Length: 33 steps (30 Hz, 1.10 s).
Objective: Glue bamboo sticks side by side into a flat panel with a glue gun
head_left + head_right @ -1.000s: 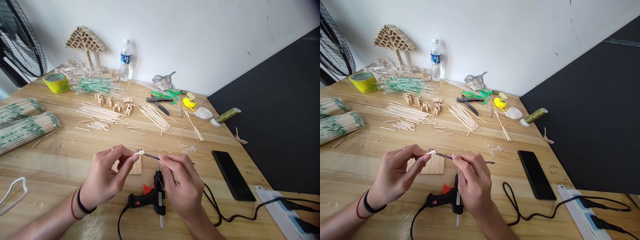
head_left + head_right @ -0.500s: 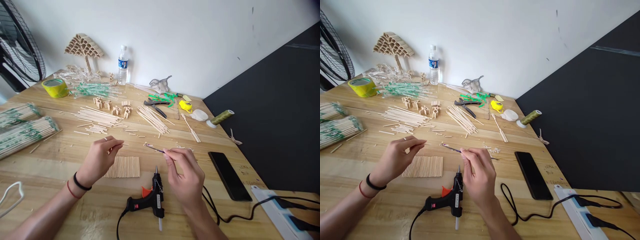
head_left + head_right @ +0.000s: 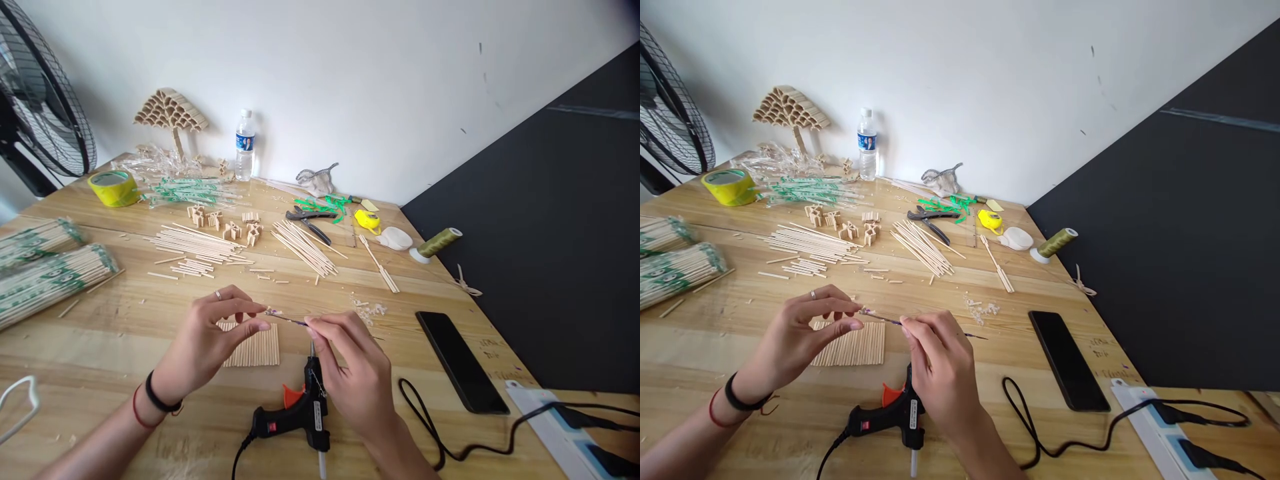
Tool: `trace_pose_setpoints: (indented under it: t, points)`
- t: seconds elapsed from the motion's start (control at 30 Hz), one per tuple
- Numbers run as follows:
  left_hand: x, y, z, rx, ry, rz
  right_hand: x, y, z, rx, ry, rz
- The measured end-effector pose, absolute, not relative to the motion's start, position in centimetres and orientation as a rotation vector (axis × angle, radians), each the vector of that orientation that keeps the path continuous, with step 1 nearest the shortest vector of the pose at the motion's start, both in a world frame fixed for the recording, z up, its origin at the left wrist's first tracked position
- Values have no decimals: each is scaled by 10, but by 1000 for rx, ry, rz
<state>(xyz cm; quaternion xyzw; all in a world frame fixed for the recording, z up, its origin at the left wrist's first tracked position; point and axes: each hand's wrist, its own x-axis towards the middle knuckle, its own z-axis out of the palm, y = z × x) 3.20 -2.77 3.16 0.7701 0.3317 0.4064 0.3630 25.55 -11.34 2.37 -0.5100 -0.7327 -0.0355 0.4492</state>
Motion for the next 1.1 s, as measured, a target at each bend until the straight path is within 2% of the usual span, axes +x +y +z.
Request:
trace_pose_setpoints:
  t: [0.57,0.87,1.1]
  points:
    - [41,-43,46,1551,892,1111,247,-120,27,-1233,-1815,-141]
    - [37,-44,47,1422,925,970,249,-121,32,-1195,-1849,-308]
    - [22,-30,50,1461,835,631,260,-123,35,-1115,-1950,-312]
